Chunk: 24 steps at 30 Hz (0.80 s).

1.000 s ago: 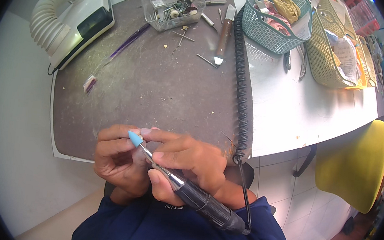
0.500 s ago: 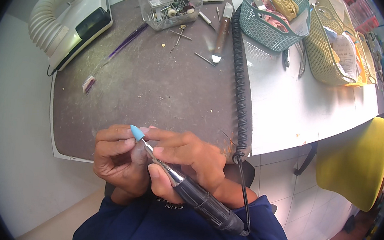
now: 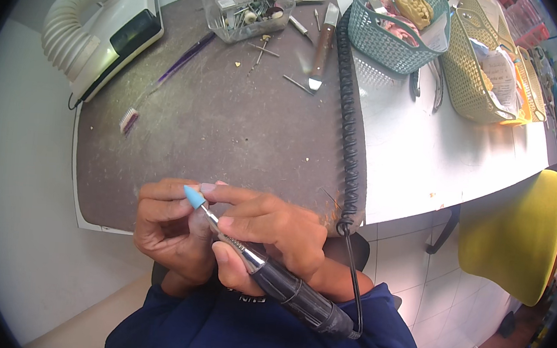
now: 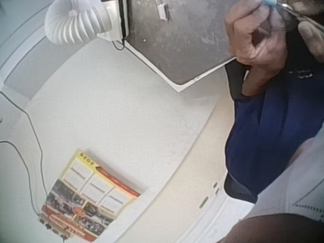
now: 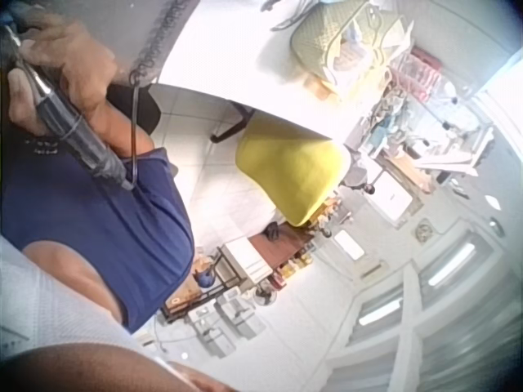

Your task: The person uses a rotary tool with a blue polishing bit to smooth and polish a small, light-colored object held in their left hand. The person briefly switches to a purple brush to clean the object before resuming polishing with the rotary tool. The workspace includes a dust extraction hose and various tools.

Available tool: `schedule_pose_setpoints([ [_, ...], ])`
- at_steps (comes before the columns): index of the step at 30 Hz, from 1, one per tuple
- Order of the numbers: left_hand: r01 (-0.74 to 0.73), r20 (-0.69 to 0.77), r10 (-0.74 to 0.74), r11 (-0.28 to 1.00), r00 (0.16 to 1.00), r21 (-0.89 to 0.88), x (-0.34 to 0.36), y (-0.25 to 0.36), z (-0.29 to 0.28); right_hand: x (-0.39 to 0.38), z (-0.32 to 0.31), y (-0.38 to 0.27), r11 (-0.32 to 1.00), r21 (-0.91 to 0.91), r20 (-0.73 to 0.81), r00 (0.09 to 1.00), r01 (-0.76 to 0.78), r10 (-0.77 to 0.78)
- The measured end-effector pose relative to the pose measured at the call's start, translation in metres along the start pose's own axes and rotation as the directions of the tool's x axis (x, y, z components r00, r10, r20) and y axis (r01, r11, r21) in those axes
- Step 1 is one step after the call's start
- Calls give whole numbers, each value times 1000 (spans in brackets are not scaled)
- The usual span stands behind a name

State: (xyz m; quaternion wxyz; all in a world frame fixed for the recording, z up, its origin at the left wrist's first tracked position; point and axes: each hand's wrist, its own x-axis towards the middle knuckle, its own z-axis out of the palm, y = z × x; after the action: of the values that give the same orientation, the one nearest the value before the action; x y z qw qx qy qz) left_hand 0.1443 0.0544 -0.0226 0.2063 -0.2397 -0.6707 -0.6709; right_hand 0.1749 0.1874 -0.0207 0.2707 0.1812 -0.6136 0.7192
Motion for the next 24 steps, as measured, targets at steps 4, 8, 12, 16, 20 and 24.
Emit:
schedule_pose_setpoints([
  [4, 5, -11, -5, 1000, 1000, -25, -1, -1, 1, 0, 2, 0, 1000, 4, -29, 1000, -11, 11],
  [8, 12, 12, -12, 1000, 1000, -17, -2, -3, -1, 0, -1, 2, 999, -24, 22, 999, 32, -32],
  [12, 5, 16, -4, 1000, 1000, -28, 0, -2, -1, -1, 3, 4, 1000, 21, -59, 998, 12, -11],
  [16, 36, 16, -35, 998, 999, -42, 1, 0, 0, 0, 2, 5, 999, 8, -40, 999, 36, -35],
  [20, 31, 32, -30, 999, 999, -38, -1, -1, -2, -2, 3, 2, 1000, -21, -63, 998, -2, 0],
  [24, 36, 39, -34, 997, 999, -65, 0, -1, -3, 1, 4, 5, 999, -32, -62, 997, 39, -41],
])
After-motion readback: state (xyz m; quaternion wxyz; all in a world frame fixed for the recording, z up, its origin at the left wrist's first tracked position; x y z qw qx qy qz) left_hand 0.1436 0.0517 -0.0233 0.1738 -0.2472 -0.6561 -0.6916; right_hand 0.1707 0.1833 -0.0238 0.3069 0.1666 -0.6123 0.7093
